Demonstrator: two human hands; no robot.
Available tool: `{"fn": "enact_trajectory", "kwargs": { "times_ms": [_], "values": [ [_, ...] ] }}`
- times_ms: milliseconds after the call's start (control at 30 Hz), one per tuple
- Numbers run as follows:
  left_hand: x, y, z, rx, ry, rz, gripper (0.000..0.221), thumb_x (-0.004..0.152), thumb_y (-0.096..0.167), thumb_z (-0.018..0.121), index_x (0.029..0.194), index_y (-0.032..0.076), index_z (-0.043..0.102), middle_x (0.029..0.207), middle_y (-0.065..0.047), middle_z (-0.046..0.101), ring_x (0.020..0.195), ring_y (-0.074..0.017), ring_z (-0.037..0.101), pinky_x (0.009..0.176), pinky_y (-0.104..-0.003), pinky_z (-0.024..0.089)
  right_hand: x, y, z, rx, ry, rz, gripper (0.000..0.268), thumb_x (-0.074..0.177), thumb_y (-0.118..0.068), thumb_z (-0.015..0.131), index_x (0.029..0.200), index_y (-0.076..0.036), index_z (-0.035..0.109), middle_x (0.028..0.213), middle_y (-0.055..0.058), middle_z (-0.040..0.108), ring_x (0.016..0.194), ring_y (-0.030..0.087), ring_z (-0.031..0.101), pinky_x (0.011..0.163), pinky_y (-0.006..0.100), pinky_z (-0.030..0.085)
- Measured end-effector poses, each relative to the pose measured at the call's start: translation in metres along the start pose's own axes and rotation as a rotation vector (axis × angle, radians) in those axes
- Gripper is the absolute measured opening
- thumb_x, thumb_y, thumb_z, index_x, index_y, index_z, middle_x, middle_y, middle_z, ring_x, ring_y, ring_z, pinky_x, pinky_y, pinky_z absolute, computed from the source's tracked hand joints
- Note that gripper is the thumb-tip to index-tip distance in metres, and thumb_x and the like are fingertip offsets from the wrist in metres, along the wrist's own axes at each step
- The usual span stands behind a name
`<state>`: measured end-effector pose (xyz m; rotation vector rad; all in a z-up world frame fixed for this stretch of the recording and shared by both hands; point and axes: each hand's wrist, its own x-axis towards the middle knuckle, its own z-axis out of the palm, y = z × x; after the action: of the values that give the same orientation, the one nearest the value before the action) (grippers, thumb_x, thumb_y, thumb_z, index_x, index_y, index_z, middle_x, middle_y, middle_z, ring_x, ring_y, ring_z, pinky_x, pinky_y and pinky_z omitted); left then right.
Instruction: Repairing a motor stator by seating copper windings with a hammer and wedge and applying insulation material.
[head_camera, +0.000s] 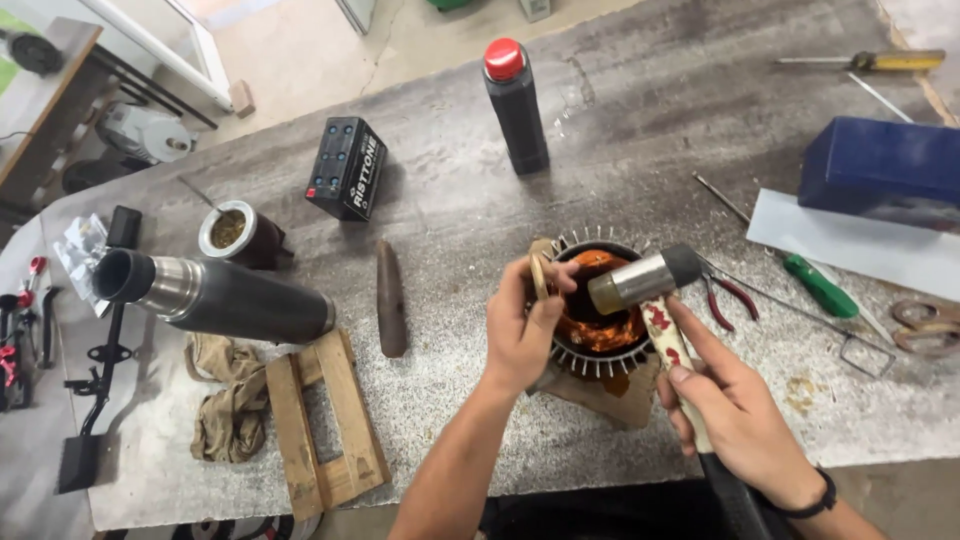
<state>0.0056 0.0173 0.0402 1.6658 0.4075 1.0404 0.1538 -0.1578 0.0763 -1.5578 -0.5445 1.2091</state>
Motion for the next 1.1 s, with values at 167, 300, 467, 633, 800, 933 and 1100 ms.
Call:
{"fn": "enact_trajectory", "kwargs": {
  "times_ms": [167,300,467,633,800,933,1100],
  "values": [
    [-0.013,-0.016,0.015,-0.129,0.144,0.142,0.024,0.108,0.032,0.055,0.112,0.01,0.048,0.089,-0.001,0.063,0.102,-0.0243,0.073,0.108,-0.055,0.054,0.008,0.005,0.003,-0.001,-0.018,-0.013,0.077,0.093,-0.003,0.046,0.164,-0.031,0.036,0.069,0.017,0.06,0.043,0.025,0.053,0.035,0.04,0.051],
    [-0.013,-0.029,0.012,-0.088,0.148,0.266,0.038,0.106,0.047,0.058,0.111,0.011,0.049,0.074,-0.003,0.058,0.096,-0.0248,0.074,0.108,-0.055,0.052,0.019,0.04,-0.016,0.043,-0.1,-0.185,0.076,0.093,-0.005,0.048,0.164,-0.025,0.029,0.073,0.013,0.067,0.043,0.018,0.06,0.032,0.031,0.055],
    [-0.012,-0.029,0.014,0.021,0.187,0.346,0.013,0.1,0.026,0.058,0.095,0.014,0.057,0.072,0.0,0.06,0.091,-0.018,0.074,0.104,-0.053,0.058,0.037,0.041,-0.046,-0.002,0.08,-0.384,0.079,0.098,-0.004,0.04,0.172,-0.012,0.016,0.079,0.014,0.062,0.044,0.019,0.055,0.03,0.031,0.05],
    [-0.014,-0.016,0.014,-0.04,0.159,0.276,0.023,0.101,0.034,0.066,0.106,0.013,0.056,0.078,0.001,0.064,0.09,-0.0175,0.074,0.105,-0.05,0.056,0.059,0.03,-0.055,-0.155,0.259,-0.079,0.079,0.098,0.003,0.046,0.168,-0.015,0.015,0.098,0.024,0.05,0.056,0.031,0.049,0.046,0.044,0.046],
    [-0.018,-0.005,0.008,-0.014,0.136,0.246,0.02,0.096,0.03,0.072,0.104,0.015,0.061,0.089,0.002,0.072,0.09,-0.012,0.073,0.107,-0.047,0.057,0.076,0.048,-0.055,-0.268,0.189,0.1,0.08,0.096,0.0,0.051,0.167,-0.016,0.017,0.11,0.029,0.059,0.057,0.032,0.056,0.046,0.042,0.05],
    [-0.008,-0.013,-0.021,0.089,-0.181,0.311,0.034,0.095,0.047,0.066,0.114,0.02,0.063,0.111,0.004,0.071,0.111,-0.0156,0.068,0.121,-0.05,0.049,0.077,0.043,-0.05,-0.881,0.14,0.158,0.073,0.099,-0.025,0.052,0.166,-0.03,0.023,0.099,0.021,0.073,0.063,0.03,0.065,0.056,0.04,0.051],
    [0.01,-0.015,-0.054,0.132,-0.424,0.334,0.047,0.112,0.048,0.036,0.123,0.017,0.07,0.135,-0.002,0.067,0.145,-0.03,0.053,0.129,-0.052,0.036,0.079,0.055,-0.053,-1.38,0.219,-0.157,0.063,0.096,-0.038,0.053,0.155,-0.017,0.044,0.11,0.016,0.073,0.082,0.041,0.074,0.073,0.051,0.061]
  ]
}}
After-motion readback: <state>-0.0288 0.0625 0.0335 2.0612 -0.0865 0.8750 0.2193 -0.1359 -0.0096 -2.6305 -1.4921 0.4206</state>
